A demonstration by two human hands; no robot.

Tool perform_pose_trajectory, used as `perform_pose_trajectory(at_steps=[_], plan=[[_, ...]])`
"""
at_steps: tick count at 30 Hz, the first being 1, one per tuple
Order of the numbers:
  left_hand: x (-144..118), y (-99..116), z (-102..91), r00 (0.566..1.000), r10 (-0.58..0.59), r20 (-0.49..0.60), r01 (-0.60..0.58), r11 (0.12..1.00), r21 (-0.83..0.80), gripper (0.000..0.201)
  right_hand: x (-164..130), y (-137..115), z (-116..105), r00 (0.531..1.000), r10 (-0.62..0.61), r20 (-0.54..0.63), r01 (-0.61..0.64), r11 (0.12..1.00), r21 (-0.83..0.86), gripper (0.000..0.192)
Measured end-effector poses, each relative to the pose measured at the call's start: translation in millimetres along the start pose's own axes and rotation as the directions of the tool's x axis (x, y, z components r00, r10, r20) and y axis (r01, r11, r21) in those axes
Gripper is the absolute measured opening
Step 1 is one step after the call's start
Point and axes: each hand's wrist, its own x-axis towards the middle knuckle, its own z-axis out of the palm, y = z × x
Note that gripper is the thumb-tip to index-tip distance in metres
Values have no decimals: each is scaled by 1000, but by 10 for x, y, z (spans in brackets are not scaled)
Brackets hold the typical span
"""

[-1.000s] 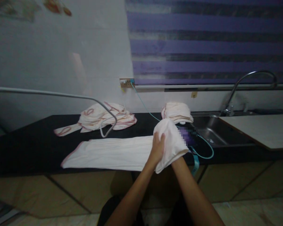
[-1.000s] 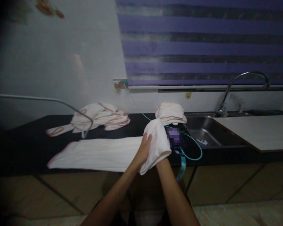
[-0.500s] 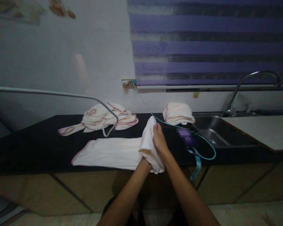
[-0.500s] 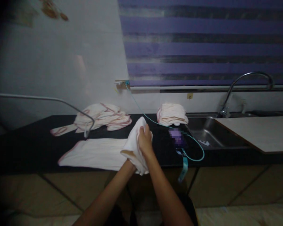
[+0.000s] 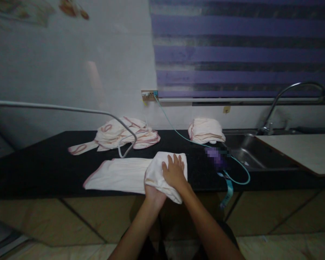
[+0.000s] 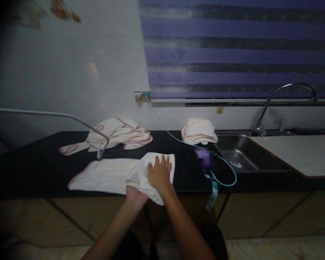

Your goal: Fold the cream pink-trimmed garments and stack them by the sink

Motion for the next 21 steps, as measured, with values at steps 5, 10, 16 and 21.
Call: perform_pose_trajectory(at_steps=[5, 10, 16, 21], plan=[[-486, 220, -196, 958, -163, -235, 116, 973, -202, 58, -20, 96, -31, 993, -118, 29, 121, 984, -134, 65], [-817, 313, -264, 864, -154, -480, 93, 984, -149, 40, -3, 217, -46, 983, -179, 44, 184, 968, -173, 64], [-937, 316, -168, 944, 102, -315, -67, 991, 118, 44, 16, 350, -89, 973, -224, 52, 230, 953, -199, 62], [-858, 493, 48, 962, 266, -54, -196, 817, 542, 45, -4, 390, -113, 970, -238, 46, 242, 949, -204, 61]])
